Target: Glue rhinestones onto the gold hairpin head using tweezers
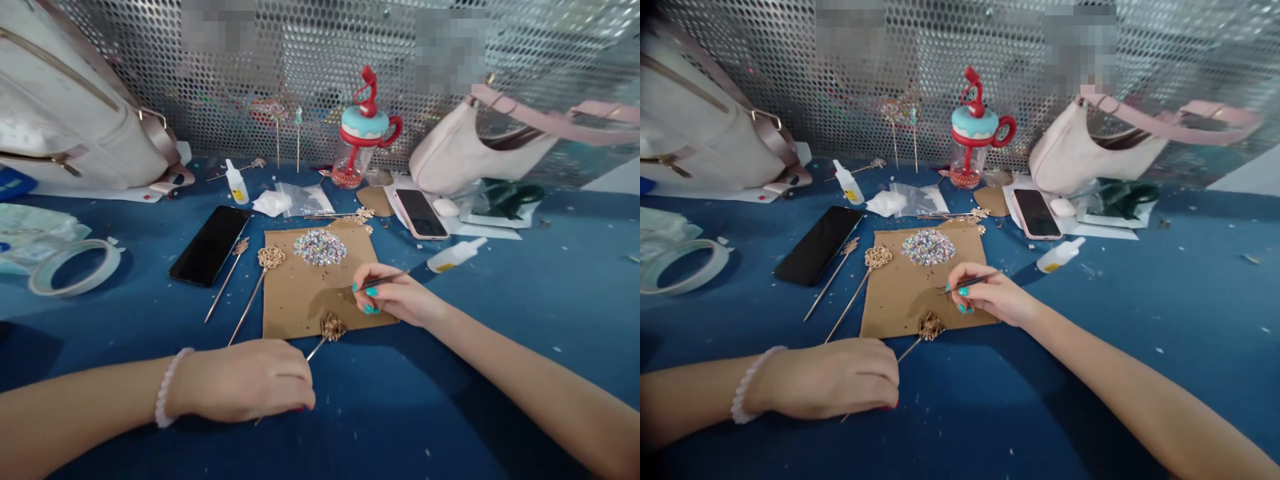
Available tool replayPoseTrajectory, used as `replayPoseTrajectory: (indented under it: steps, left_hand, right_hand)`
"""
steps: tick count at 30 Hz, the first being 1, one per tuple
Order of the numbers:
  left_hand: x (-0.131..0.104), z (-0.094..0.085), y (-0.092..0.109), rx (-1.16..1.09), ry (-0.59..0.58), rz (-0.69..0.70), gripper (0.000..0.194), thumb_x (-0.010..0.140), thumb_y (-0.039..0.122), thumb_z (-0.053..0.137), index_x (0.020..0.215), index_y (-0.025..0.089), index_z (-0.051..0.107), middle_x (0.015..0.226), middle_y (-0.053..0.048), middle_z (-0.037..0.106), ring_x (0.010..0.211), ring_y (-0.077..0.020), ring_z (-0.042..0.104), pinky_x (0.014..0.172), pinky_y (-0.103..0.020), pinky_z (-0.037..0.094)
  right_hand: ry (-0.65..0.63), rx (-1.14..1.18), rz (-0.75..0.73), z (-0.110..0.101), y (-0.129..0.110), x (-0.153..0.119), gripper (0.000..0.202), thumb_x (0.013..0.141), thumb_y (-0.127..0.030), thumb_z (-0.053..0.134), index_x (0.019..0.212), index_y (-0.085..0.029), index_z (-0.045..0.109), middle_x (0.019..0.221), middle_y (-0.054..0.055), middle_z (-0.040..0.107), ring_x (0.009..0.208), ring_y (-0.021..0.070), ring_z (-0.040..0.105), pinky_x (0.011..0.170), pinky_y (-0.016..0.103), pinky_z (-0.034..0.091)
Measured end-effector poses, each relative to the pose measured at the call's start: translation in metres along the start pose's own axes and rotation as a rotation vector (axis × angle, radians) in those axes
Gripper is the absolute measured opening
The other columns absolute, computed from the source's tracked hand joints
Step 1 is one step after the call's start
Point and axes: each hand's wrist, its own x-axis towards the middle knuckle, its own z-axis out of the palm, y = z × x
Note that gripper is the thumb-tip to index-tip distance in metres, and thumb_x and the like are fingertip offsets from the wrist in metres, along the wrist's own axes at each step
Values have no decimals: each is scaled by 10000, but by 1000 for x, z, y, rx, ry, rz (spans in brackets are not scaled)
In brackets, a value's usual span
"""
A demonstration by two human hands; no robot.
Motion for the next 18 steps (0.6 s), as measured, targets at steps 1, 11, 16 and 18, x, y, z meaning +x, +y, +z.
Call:
replayPoseTrajectory:
  steps: [1,11,16,18]
  left_hand:
    - [0,1,0,15,8,-8,157,1063,186,432,1078,180,589,994,-35,686,846,-149,582,773,-248,453]
    - [2,-4,3,269,52,34,199,1035,117,431,1019,151,627,817,-37,668,805,-177,583,744,-343,440]
    - [2,-7,3,309,114,-12,145,1024,146,493,1053,183,630,858,-33,692,868,-173,624,787,-333,474]
    - [1,-8,2,317,134,-32,186,1034,128,451,1064,164,631,890,-32,698,895,-168,624,808,-332,470]
  right_hand:
    - [-18,-25,-2,-3,-2,3,95,868,-292,656,900,-204,646,647,-12,576,564,119,508,520,252,387]
    - [140,-323,-143,-22,-9,43,113,953,-324,666,936,-217,635,628,-35,603,562,100,536,525,258,382]
    - [213,-413,-187,-20,-3,36,91,934,-240,672,976,-234,592,681,-29,641,580,105,584,523,251,427]
    - [249,-521,-234,-21,-2,34,97,920,-213,671,948,-236,581,691,-27,654,590,116,616,535,254,462]
